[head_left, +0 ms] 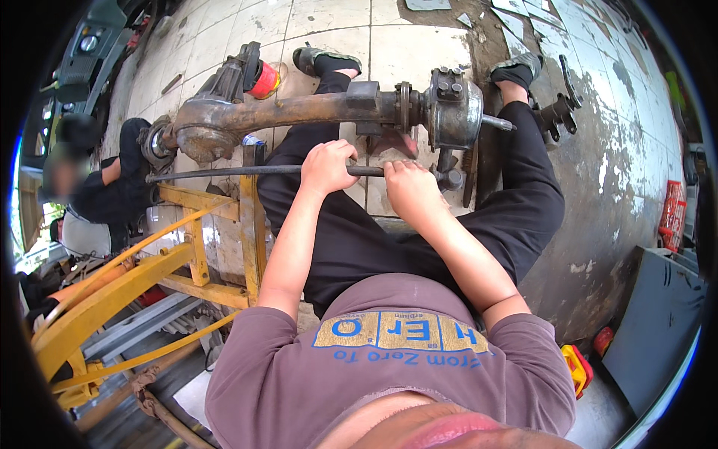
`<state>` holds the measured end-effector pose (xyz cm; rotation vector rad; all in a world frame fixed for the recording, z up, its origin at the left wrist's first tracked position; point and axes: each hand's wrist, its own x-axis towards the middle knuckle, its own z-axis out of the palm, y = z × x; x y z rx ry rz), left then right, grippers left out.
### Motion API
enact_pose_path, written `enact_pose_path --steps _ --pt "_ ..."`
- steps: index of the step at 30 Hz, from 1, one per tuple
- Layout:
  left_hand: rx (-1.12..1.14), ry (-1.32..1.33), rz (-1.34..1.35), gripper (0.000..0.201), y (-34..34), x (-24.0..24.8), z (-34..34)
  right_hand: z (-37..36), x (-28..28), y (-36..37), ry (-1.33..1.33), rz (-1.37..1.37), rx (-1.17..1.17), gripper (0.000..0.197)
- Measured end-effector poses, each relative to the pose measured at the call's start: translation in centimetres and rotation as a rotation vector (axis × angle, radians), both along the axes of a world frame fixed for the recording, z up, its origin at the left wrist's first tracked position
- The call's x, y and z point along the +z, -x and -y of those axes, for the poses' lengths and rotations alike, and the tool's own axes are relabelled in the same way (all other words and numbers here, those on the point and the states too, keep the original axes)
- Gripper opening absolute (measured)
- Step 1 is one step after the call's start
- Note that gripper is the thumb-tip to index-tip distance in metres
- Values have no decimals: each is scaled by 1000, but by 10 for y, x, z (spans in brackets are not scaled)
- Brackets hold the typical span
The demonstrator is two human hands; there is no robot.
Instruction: The person sits on the floor and uses a long metal bar to rotate and manipulate a vehicle axle assembly mounted on a yellow stand. The person repeatedly turns the axle and adjusts the bar's position throughout the clip.
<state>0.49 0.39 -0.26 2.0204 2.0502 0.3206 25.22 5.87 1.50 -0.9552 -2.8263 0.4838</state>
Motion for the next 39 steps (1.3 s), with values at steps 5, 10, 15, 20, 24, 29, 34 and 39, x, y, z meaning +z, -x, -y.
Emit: enact_pose_path --steps 5,10,15,20,24,29,34,39 --pt "-21 -19 36 29 -4 6 -4 -5 -9 4 -15 8 -31 18" --pt "-6 -12 25 28 -7 6 -4 -6 -13 5 -20 -9 -17 16" --pt "-9 -17 18 28 -5 8 -2 -4 -5 0 40 -72 20 20" --pt "-15 3 17 26 -3 6 -5 -8 -6 6 36 79 1 22" --pt "-11 7 19 27 -2 5 -4 1 1 -6 -107 -130 28 24" --pt "-3 14 16 28 -3 4 0 -4 9 -3 44 -19 30 28" --pt "-7 7 33 29 -2 4 -4 -10 -1 4 120 22 4 28" --pt "-6 3 49 28 -3 6 -5 1 -1 -8 -49 -253 70 32"
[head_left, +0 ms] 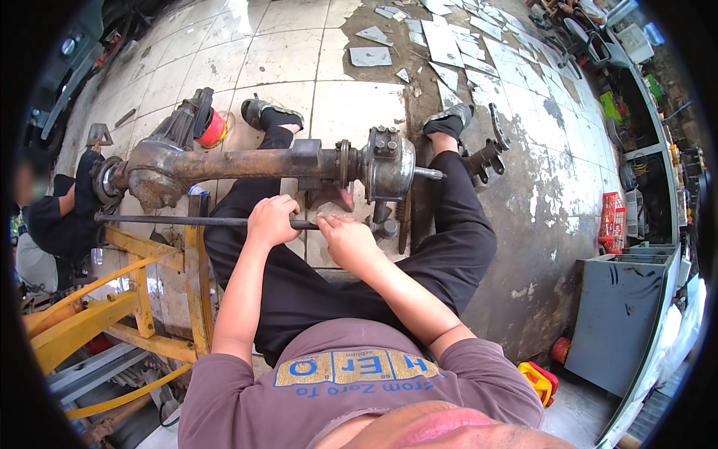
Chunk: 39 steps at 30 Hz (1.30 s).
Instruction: The person sits on the floor and uses a long metal bar to rotate and manipulate a vehicle axle assembly mounted on a yellow stand. The person repeatedly turns the axle and adjusts the bar's position throughout the clip.
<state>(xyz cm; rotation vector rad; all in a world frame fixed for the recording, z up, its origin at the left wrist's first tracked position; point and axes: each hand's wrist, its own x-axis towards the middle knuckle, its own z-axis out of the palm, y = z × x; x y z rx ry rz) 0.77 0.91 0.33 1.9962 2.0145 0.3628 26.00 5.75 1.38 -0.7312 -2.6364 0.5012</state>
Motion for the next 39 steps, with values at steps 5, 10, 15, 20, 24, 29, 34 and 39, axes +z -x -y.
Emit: enact_pose_path --steps 5,10,15,20,24,29,34,39 --pt "7 -14 5 27 1 -2 2 -4 4 8 112 141 -19 35" --pt "-8 -15 16 25 -2 -3 2 -7 -4 13 136 249 -32 31" --pt "-6 -22 1 26 -1 -2 1 3 -15 5 -83 -36 -75 23" --pt "-12 10 -9 26 2 -3 5 -7 1 4 104 173 -23 36" --pt "0 -28 7 25 5 -10 4 -5 -4 10 107 228 -85 18" --pt "2 -7 5 26 2 -8 5 -8 -9 4 104 94 -51 16" --pt "-2 -44 12 22 3 -6 7 -11 9 4 163 186 -14 20" --pt "12 -21 10 27 2 -8 1 -17 1 2 161 257 -40 32"
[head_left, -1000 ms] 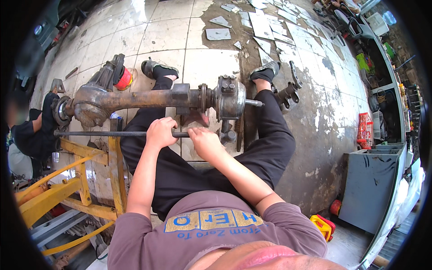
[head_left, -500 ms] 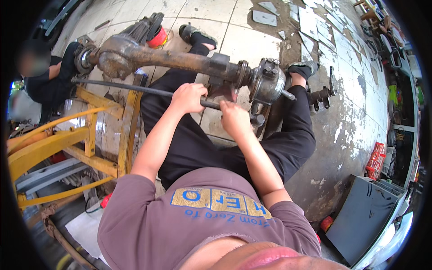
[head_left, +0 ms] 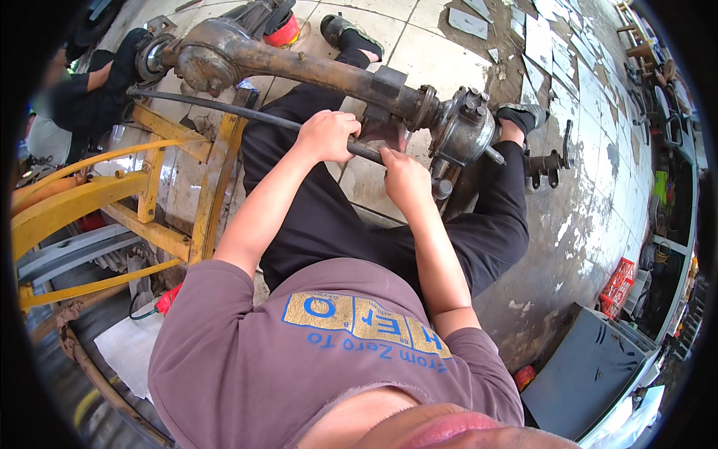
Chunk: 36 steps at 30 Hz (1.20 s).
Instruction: The person sits on the floor and uses a long metal bar to rotate and manipulate a vehicle axle assembly mounted on a yellow stand. The person repeatedly turns the axle and adjusts the bar's position throughout the clip.
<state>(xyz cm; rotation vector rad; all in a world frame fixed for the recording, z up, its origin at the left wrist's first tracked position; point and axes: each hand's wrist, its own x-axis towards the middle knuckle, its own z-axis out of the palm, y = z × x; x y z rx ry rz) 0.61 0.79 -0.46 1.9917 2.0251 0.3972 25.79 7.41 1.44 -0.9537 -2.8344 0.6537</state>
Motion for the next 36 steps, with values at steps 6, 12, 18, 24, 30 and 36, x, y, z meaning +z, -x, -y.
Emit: enact_pose_path --steps 6,12,18,24,30,36 --pt "-22 -11 -23 27 7 -5 7 -10 68 -49 305 -179 20 52" --pt "-143 73 100 48 0 13 -1 -30 70 -112 389 -433 -377 28" --pt "-516 -82 306 95 -88 25 18 -51 45 -136 416 -607 -604 30" --pt "29 -347 428 49 -65 38 15 -37 29 -115 618 -847 -591 23" --pt "-161 -256 517 63 -74 62 12 -32 16 -80 508 -922 -34 25" --pt "-330 -325 312 55 -89 55 1 -23 16 -73 709 -1146 200 19"
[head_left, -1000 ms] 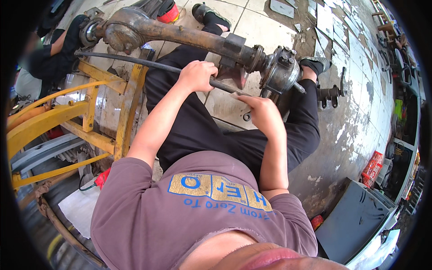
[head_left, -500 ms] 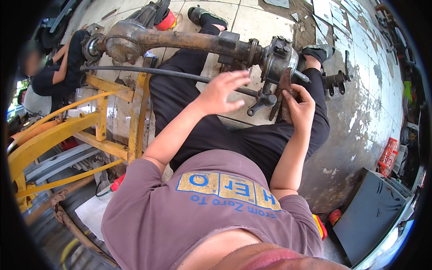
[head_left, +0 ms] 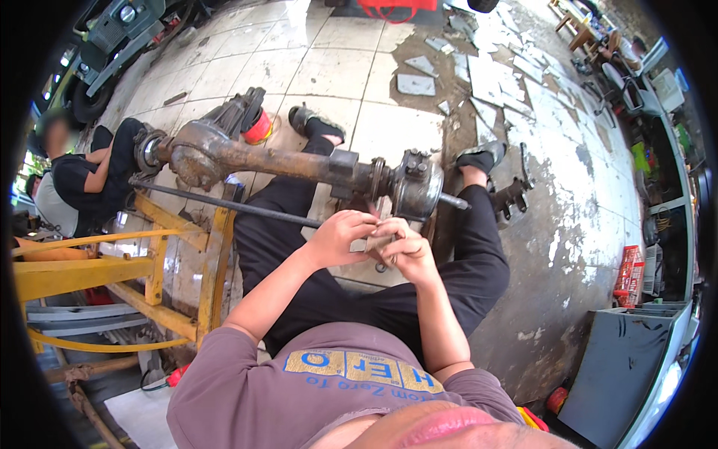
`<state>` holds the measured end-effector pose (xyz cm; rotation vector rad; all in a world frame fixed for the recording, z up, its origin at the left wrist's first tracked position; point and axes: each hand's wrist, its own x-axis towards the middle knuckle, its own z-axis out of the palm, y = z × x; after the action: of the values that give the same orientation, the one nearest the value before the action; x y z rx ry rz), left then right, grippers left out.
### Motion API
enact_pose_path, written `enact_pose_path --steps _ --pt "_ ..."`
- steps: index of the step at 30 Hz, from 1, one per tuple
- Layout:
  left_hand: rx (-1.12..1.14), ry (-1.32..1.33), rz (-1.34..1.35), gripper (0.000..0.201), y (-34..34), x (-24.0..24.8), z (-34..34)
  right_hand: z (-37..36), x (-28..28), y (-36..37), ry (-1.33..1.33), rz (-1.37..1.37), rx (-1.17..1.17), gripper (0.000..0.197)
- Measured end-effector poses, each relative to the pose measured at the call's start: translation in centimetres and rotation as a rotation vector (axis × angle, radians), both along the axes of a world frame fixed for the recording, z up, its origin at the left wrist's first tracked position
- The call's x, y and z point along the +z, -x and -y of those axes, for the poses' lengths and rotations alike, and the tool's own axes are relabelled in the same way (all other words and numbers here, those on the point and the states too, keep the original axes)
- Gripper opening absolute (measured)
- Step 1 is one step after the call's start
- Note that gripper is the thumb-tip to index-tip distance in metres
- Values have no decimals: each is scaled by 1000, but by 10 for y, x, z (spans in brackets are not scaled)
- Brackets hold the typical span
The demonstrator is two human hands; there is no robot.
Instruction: The person sits on the floor and uses a long metal bar to rotate and manipulate a vehicle axle assembly mounted on a yellow stand. The person repeatedly turns the axle and adjusts the bar's position throughout the clip.
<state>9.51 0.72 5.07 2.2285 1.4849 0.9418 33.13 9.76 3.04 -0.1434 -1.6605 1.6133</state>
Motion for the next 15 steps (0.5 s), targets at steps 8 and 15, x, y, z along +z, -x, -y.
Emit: enact_pose_path --steps 8,15 --pt "79 -242 -34 25 20 8 -30 -16 21 -24 -169 239 41 47" --pt "-160 -274 -93 15 37 37 -42 -1 45 -40 -133 701 -90 45"
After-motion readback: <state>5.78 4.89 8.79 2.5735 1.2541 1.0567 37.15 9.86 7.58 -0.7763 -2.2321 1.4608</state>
